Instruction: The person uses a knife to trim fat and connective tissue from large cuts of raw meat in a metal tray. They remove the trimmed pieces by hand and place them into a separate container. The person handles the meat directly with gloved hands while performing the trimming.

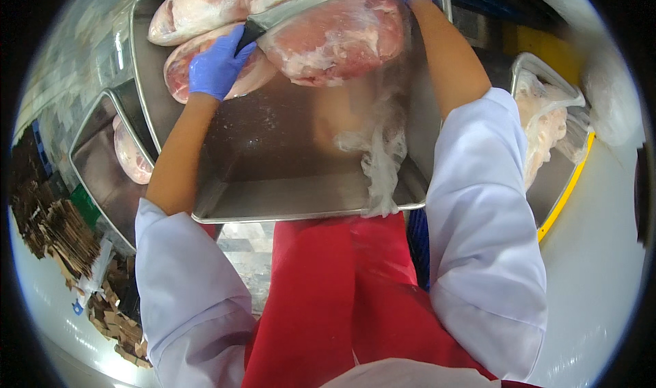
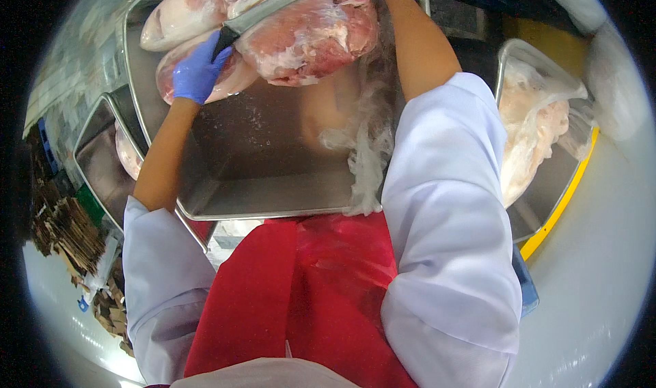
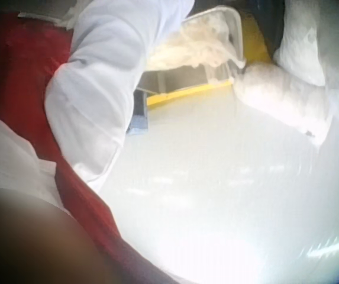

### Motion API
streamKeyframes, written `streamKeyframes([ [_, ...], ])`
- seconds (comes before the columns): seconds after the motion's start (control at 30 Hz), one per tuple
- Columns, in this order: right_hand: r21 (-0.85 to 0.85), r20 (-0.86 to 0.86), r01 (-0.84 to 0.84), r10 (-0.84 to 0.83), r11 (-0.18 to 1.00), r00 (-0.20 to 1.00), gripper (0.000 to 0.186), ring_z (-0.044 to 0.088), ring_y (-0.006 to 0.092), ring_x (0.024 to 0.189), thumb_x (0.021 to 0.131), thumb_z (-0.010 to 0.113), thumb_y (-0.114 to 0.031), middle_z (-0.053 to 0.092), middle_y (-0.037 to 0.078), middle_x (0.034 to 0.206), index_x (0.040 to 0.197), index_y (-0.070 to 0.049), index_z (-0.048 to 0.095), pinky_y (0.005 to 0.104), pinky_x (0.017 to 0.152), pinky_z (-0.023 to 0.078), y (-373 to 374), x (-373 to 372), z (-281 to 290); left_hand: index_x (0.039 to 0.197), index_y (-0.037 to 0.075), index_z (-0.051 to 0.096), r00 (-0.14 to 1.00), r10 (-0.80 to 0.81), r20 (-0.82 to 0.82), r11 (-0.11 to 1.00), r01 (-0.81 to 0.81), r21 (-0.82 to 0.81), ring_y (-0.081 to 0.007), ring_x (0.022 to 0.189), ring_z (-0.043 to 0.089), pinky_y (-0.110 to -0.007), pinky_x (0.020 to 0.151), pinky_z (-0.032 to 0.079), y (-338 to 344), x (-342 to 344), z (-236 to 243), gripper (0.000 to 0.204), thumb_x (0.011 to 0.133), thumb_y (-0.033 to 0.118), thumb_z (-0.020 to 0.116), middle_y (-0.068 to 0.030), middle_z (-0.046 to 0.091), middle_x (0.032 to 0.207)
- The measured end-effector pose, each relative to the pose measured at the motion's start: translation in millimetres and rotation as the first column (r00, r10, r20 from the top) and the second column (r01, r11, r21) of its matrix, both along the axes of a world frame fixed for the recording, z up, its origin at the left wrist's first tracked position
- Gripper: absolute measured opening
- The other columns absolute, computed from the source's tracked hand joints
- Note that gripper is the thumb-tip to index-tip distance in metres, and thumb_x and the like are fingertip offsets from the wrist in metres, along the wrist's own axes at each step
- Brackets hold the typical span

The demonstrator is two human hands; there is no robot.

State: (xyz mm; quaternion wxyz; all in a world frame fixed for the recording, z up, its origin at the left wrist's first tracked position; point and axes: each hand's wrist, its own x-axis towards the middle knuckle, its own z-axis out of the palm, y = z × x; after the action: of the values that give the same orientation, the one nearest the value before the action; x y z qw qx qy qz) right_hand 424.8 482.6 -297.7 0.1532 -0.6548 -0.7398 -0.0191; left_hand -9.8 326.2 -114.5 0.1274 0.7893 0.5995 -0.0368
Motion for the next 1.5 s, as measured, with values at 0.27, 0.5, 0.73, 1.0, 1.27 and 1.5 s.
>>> streamKeyframes([
  [0.27,-0.120,-0.236,-0.163,0.131,0.979,0.963,0.034,0.065,0.0421,0.076,0.101,0.036,-0.024,0.064,0.027,0.084,0.097,0.001,0.059,0.0504,0.065,0.050,-56,7,76,0.134,0.019,0.055,0.998,0.037,0.050,0.994,-0.031,-0.109,-0.0375,0.105,0.063,-0.045,0.091,0.049,-30,17,73,0.049,0.096,0.049,0.052,-0.0145,0.066,0.117],
  [0.5,-0.301,-0.436,-0.153,0.006,0.941,0.900,0.040,0.061,0.0395,0.074,0.100,0.038,-0.031,0.063,0.026,0.082,0.087,0.001,0.059,0.0462,0.067,0.047,-91,-2,136,0.135,0.019,0.055,1.000,0.003,0.002,0.991,-0.003,-0.133,-0.0392,0.107,0.062,-0.047,0.094,0.046,-41,46,127,0.049,0.096,0.050,0.051,-0.0167,0.065,0.119],
  [0.73,-0.207,-0.160,-0.264,0.233,0.942,0.959,0.027,0.065,0.0393,0.084,0.092,0.047,-0.025,0.066,0.024,0.088,0.090,-0.004,0.064,0.0449,0.070,0.052,-77,7,163,0.135,0.019,0.056,0.997,0.061,-0.050,0.981,-0.069,-0.181,-0.0383,0.103,0.064,-0.046,0.087,0.051,-55,46,146,0.052,0.096,0.054,0.049,-0.0165,0.066,0.117],
  [1.0,-0.602,-0.142,-0.223,0.172,0.767,0.975,0.035,0.067,0.0359,0.084,0.093,0.053,-0.036,0.068,0.024,0.090,0.094,-0.004,0.068,0.0433,0.074,0.051,-16,2,227,0.135,0.019,0.055,0.988,0.144,0.052,0.965,-0.129,-0.230,-0.0391,0.104,0.064,-0.048,0.086,0.051,-61,43,133,0.054,0.096,0.055,0.048,-0.0181,0.066,0.118],
  [1.27,-0.167,-0.340,0.197,-0.244,0.966,0.908,0.051,0.068,0.0327,0.093,0.088,0.063,-0.048,0.071,0.021,0.096,0.107,0.000,0.069,0.0412,0.085,0.051,-141,-31,278,0.135,0.018,0.055,0.974,0.204,0.100,0.947,-0.170,-0.271,-0.0366,0.102,0.065,-0.046,0.085,0.052,-78,34,121,0.053,0.096,0.053,0.049,-0.0153,0.066,0.119],
  [1.5,-0.262,-0.753,0.094,-0.264,0.961,0.603,0.051,0.067,0.0358,0.100,0.094,0.056,-0.047,0.070,0.022,0.102,0.097,0.002,0.071,0.0437,0.091,0.049,-163,-50,144,0.135,0.019,0.055,0.965,0.232,0.122,0.933,-0.186,-0.307,-0.0346,0.103,0.065,-0.044,0.087,0.052,-94,41,113,0.053,0.095,0.052,0.051,-0.0130,0.065,0.121],
])
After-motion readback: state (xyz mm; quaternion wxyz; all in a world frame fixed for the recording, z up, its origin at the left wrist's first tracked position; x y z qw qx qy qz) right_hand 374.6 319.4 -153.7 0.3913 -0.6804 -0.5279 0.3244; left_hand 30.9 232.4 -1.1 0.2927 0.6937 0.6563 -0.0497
